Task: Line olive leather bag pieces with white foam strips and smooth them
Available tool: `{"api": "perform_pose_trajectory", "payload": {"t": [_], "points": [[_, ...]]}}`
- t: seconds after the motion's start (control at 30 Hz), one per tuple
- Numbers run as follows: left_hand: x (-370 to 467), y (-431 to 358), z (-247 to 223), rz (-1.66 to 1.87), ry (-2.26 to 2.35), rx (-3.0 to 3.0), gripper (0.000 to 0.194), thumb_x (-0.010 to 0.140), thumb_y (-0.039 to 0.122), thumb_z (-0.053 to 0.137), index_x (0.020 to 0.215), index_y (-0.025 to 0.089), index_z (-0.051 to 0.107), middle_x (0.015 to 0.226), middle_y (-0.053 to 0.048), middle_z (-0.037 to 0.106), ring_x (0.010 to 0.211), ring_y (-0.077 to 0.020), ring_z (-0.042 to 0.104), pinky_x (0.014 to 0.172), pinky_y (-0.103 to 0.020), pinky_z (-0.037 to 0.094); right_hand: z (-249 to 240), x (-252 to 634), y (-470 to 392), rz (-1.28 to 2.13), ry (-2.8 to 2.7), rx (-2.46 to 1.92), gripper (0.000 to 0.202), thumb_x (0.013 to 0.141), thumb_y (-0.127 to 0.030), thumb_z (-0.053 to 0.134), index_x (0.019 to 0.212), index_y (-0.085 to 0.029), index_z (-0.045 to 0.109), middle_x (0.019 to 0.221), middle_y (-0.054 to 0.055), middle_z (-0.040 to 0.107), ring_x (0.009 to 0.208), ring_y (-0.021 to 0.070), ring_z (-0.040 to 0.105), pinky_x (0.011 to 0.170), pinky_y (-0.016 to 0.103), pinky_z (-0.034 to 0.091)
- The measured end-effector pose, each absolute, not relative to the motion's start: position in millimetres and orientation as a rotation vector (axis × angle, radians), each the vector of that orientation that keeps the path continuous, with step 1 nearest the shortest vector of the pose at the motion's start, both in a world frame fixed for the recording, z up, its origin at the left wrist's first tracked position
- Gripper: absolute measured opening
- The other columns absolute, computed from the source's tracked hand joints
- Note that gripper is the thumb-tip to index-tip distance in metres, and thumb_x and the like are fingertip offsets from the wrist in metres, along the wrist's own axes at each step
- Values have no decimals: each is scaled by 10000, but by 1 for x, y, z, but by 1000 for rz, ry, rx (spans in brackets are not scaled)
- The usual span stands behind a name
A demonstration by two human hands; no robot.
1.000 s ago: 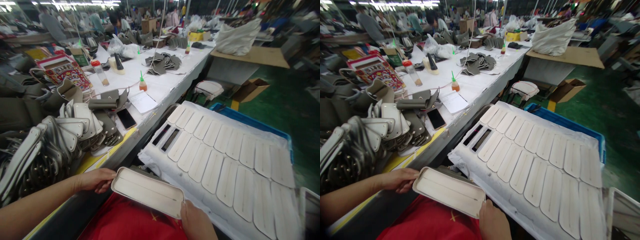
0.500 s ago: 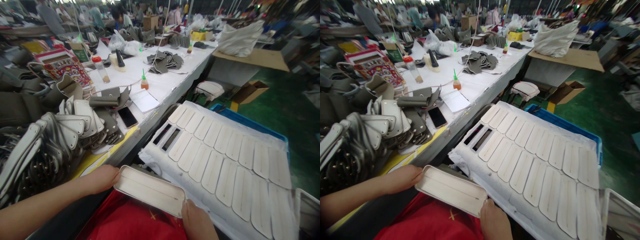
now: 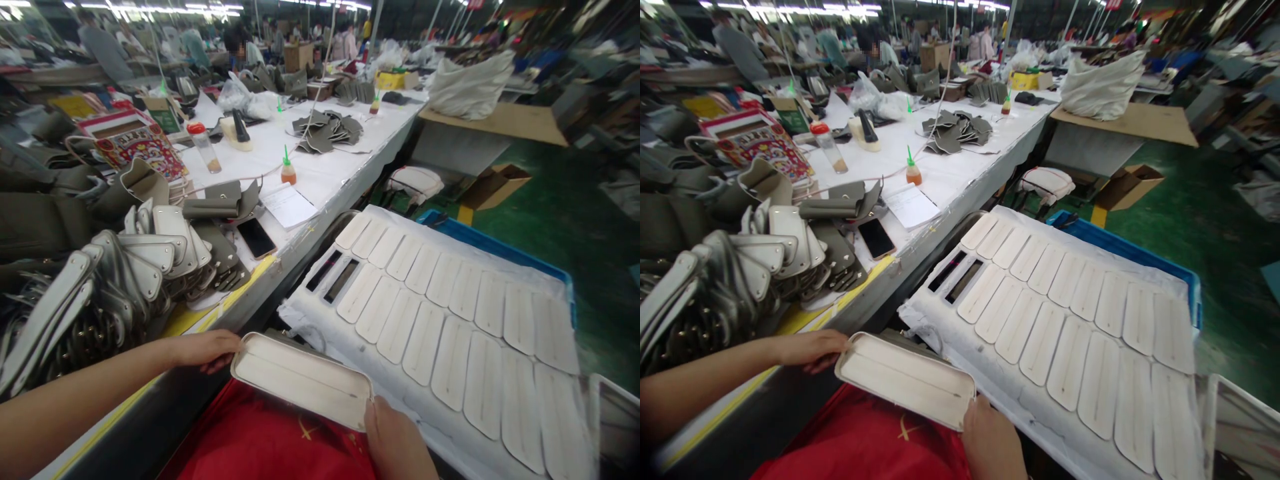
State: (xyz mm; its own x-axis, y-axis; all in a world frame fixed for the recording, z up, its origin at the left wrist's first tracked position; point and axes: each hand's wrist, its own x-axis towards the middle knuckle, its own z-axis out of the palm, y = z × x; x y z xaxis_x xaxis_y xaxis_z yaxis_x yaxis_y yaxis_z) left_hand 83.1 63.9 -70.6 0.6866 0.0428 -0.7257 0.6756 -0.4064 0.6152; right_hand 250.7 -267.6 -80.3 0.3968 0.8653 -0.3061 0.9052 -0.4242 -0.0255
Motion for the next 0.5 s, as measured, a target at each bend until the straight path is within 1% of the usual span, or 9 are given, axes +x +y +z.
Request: {"api": "perform_pose_trajectory", "payload": {"t": [0.07,0.13,0.23,0.37,0.5], "points": [[75,65,-77,-765,573,1731,538,781,696,264,709,189,431,556,14,467,446,-125,452,396,-220,346,-79,250,-267,-448,1585,2474,256,789,28,401,776,-121,608,713,108,619,553,207,621,450,271,380],[69,64,-83,-718,588,1654,542,787,705,267,714,187,412,545,25,468,438,-104,436,402,-201,327,-76,250,-265,-502,1540,2459,271,795,26,402,821,-120,629,760,117,633,580,223,634,454,283,380],[66,60,-91,-673,625,1613,538,787,707,327,673,185,394,471,50,432,389,-76,367,383,-181,277,-73,250,-262,-563,1461,2466,285,809,26,401,866,-117,641,785,114,646,591,218,642,460,281,381],[74,60,-95,-637,705,1641,545,732,713,447,600,187,393,391,65,379,330,-67,306,337,-180,218,-76,251,-261,-509,1554,2465,260,808,20,408,799,-114,631,728,106,631,576,203,628,472,273,375],[77,64,-91,-647,713,1668,556,670,730,496,568,194,389,366,70,341,313,-79,304,323,-193,232,-76,250,-261,-493,1517,2535,260,839,-4,375,796,-107,610,715,107,628,614,197,630,513,269,386]]}}
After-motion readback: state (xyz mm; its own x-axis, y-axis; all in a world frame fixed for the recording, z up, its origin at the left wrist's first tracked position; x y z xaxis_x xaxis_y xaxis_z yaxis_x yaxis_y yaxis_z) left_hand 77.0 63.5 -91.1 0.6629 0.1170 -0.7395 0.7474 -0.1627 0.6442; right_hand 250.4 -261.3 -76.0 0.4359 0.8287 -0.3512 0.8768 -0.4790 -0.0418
